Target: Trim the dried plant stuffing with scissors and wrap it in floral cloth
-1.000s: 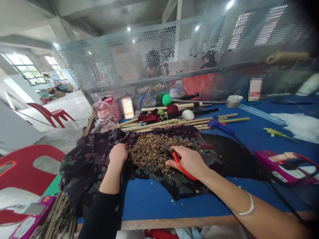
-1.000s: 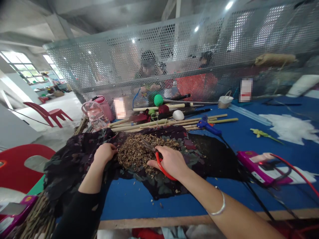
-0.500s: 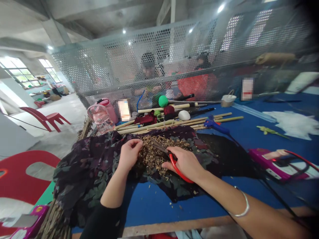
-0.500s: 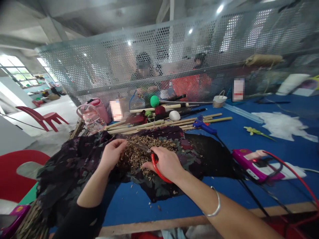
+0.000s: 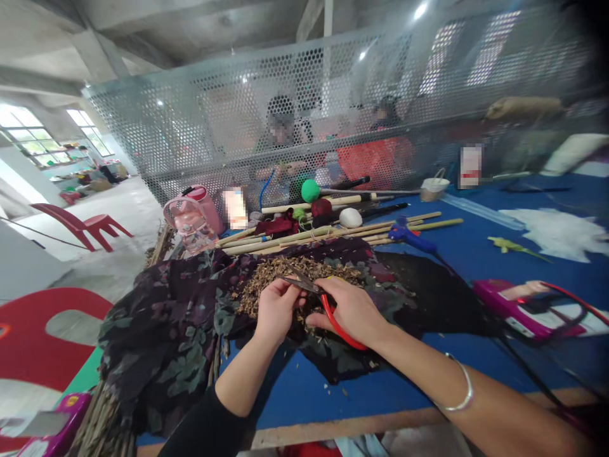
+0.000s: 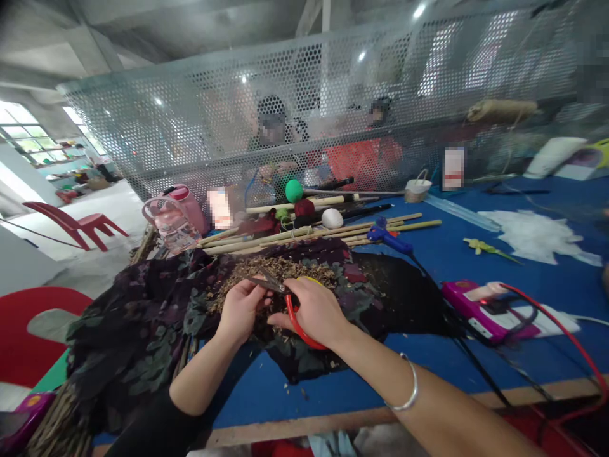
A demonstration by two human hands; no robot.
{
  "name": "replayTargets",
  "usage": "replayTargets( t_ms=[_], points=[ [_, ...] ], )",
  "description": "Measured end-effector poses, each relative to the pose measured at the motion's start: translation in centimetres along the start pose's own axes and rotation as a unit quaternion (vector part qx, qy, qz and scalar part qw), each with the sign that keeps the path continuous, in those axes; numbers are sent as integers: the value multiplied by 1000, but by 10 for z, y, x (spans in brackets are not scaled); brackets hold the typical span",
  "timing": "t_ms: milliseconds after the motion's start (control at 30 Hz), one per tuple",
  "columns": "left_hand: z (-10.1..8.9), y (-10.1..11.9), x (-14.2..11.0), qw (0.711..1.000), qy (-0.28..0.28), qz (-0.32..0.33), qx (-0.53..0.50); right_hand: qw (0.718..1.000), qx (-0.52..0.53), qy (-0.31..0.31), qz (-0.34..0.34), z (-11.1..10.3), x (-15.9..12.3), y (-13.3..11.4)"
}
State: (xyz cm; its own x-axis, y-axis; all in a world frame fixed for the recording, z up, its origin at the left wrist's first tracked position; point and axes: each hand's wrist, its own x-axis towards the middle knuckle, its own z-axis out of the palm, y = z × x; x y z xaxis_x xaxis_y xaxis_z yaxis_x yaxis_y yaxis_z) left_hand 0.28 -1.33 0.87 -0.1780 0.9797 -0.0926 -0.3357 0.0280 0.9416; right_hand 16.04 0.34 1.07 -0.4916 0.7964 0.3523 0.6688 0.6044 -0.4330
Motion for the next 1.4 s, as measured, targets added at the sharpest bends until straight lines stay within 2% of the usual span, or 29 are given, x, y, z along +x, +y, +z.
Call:
replayTargets(
  t_ms=[300, 533, 833, 1133, 1267, 1400],
  points=[
    [3, -2, -4, 999, 12, 19, 49, 999, -18, 28, -37, 2, 1, 7],
    [5, 1, -5, 996, 18, 28, 80, 998, -39, 26, -53, -1, 2, 10],
    [2, -2, -4, 995, 10, 23, 92, 999, -24, 19, -32, 2, 0, 13],
    [0, -3, -2, 998, -3, -17, 58, 1000, 12, -11, -14, 3, 0, 14],
    [-1, -2, 0, 999, 0, 2, 35, 1000, -9, -6, -5, 2, 1, 12],
    [0, 0, 0, 1000, 20, 5, 14, 999, -34, 4, -31, 0, 3, 10]
  ],
)
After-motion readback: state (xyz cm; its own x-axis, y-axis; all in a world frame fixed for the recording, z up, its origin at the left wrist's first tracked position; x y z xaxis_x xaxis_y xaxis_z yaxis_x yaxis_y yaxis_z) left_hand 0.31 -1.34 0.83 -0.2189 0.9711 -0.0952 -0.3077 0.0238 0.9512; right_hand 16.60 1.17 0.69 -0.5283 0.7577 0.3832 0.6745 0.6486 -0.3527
